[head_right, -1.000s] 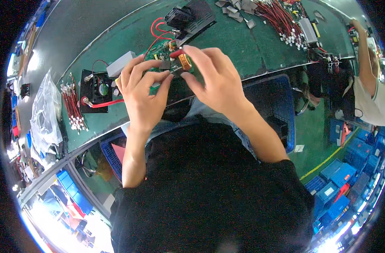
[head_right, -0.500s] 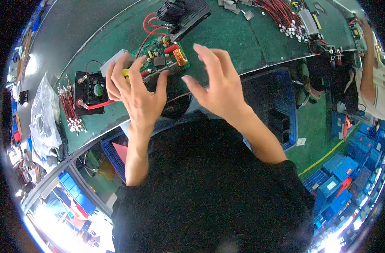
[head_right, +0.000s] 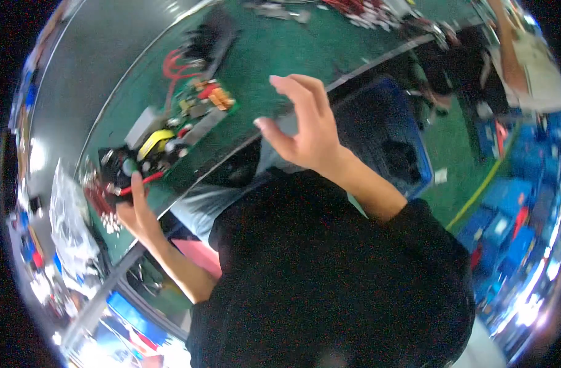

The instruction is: Assembling circuit boards into metal housings and connecting internal components.

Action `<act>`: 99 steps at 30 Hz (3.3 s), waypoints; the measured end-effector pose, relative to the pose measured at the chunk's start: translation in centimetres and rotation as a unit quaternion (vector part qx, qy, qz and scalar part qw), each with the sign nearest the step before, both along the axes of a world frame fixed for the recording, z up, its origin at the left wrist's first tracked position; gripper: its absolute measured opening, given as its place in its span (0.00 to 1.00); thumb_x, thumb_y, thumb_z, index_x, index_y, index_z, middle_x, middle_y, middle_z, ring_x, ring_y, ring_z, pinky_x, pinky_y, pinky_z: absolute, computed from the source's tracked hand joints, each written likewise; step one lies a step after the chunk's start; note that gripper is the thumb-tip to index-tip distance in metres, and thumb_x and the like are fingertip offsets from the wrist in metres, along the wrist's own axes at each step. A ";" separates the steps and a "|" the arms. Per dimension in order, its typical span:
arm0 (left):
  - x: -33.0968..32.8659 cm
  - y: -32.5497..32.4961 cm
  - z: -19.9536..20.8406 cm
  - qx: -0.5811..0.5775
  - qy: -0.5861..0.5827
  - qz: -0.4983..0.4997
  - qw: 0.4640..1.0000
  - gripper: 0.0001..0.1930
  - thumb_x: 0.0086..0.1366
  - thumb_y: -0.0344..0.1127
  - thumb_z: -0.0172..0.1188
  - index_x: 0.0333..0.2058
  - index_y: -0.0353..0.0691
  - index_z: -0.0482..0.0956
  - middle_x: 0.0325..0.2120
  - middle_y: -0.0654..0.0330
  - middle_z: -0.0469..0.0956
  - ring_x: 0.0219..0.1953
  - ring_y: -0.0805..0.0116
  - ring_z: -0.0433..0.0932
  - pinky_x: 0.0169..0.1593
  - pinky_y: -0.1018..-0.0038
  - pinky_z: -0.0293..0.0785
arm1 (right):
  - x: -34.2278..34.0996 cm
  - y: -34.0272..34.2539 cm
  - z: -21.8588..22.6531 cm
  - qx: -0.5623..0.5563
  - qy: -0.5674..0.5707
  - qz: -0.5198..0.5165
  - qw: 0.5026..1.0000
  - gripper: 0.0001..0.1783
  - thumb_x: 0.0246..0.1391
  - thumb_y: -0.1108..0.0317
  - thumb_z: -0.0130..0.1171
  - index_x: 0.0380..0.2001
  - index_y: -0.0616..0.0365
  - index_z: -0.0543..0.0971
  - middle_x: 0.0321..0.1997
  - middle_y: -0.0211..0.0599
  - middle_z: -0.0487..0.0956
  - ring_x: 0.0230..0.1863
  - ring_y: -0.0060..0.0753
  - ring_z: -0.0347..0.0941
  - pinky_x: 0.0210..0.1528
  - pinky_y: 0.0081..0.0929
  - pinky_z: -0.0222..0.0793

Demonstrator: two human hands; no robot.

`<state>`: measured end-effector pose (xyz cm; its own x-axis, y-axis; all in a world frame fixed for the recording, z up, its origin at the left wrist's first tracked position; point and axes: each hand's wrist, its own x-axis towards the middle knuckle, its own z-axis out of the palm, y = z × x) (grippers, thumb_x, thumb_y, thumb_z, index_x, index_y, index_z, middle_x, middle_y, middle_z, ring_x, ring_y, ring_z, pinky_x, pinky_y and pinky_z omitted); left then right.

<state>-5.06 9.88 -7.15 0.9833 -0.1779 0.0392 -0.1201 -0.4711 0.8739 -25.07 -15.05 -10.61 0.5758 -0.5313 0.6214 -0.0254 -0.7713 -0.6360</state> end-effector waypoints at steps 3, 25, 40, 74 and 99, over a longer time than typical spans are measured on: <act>-0.3 -1.0 0.9 0.105 -0.007 0.052 0.993 0.24 0.57 0.46 0.72 0.35 0.23 0.84 0.28 0.53 0.84 0.27 0.72 0.77 0.36 0.73 0.77 | -7.1 -2.0 -3.2 0.011 0.019 -0.150 0.989 0.27 0.44 0.76 0.68 0.50 0.63 0.73 0.46 0.43 0.74 0.44 0.37 0.73 0.47 0.30 0.71; -1.9 2.1 -5.1 0.371 -0.397 -0.150 0.826 0.47 0.70 0.70 0.20 0.54 0.25 0.65 0.49 0.39 0.69 0.50 0.41 0.69 0.55 0.50 0.64 | -46.2 -1.9 -42.7 0.664 -0.031 -0.515 0.542 0.50 0.51 0.56 0.63 0.73 0.47 0.49 0.50 0.54 0.80 0.45 0.50 0.80 0.47 0.37 0.73; -15.9 -6.3 -0.2 0.144 -0.222 -0.519 0.812 0.06 0.55 0.28 0.57 0.20 0.42 0.79 0.14 0.60 0.70 0.16 0.62 0.66 0.21 0.69 0.58 | -47.8 -0.8 -30.3 0.338 0.307 -0.585 0.670 0.08 0.57 0.64 0.59 0.32 0.57 0.76 0.26 0.49 0.80 0.31 0.56 0.78 0.32 0.45 0.72; -14.0 -4.6 6.3 -0.097 -0.168 -0.263 0.945 0.47 0.46 0.38 0.69 0.59 0.25 0.50 0.35 0.41 0.76 0.32 0.48 0.81 0.35 0.62 0.78 | -3.9 7.2 9.2 0.345 0.195 0.003 0.918 0.16 0.52 0.72 0.62 0.44 0.69 0.78 0.32 0.48 0.83 0.35 0.23 0.80 0.38 0.29 0.73; -2.7 9.0 5.1 -0.213 -0.037 0.035 0.976 0.35 0.60 0.34 0.56 0.63 0.30 0.52 0.55 0.46 0.64 0.54 0.60 0.66 0.59 0.65 0.63 | 17.6 12.8 6.2 0.920 -0.115 0.150 0.342 0.37 0.58 0.38 0.58 0.49 0.66 0.72 0.47 0.58 0.78 0.49 0.48 0.78 0.53 0.35 0.76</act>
<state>-7.74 18.93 -2.09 0.9839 -0.0630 0.1673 -0.1719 -0.0772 0.9821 -7.47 -2.27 -4.39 0.8243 -0.0829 -0.5600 0.0932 0.9956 -0.0101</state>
